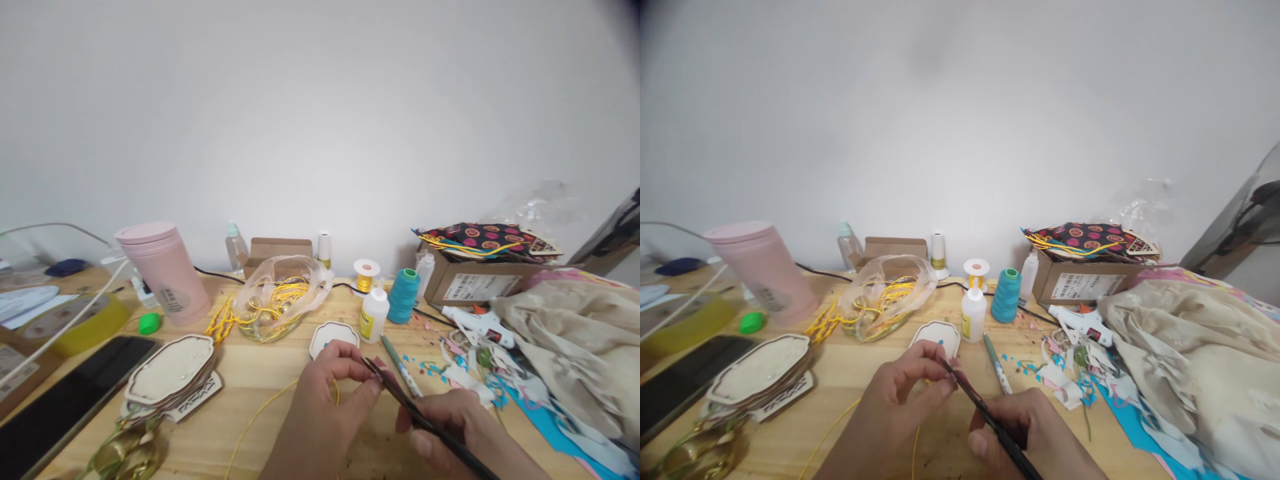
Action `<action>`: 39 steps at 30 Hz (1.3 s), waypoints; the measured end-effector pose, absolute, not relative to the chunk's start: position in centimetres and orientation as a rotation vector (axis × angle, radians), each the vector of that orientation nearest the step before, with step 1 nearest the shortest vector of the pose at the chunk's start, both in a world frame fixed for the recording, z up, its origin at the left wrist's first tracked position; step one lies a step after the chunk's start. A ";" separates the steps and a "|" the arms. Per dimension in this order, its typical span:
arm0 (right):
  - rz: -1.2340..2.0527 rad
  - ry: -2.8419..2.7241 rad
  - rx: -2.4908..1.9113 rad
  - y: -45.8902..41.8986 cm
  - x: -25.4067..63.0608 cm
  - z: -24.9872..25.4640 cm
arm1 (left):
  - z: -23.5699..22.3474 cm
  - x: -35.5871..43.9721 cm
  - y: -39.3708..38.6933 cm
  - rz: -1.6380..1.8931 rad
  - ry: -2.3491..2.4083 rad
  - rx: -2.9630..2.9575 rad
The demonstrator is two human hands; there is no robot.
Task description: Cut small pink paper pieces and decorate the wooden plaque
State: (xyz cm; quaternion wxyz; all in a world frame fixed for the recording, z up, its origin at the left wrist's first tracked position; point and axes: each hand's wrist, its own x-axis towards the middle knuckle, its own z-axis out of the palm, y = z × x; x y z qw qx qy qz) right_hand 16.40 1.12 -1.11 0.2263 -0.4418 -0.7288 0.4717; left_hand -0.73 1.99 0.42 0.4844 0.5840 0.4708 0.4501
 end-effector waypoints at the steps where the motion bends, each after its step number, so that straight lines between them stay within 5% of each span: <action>1: 1.298 -2.007 -1.212 1.1 16.4 -1.2 | 0.4 -0.7 2.0 1.108 1.133 1.405; 39: 1.335 -1.983 -1.201 1.3 16.7 -1.7 | 0.3 -0.9 2.3 1.064 1.084 1.256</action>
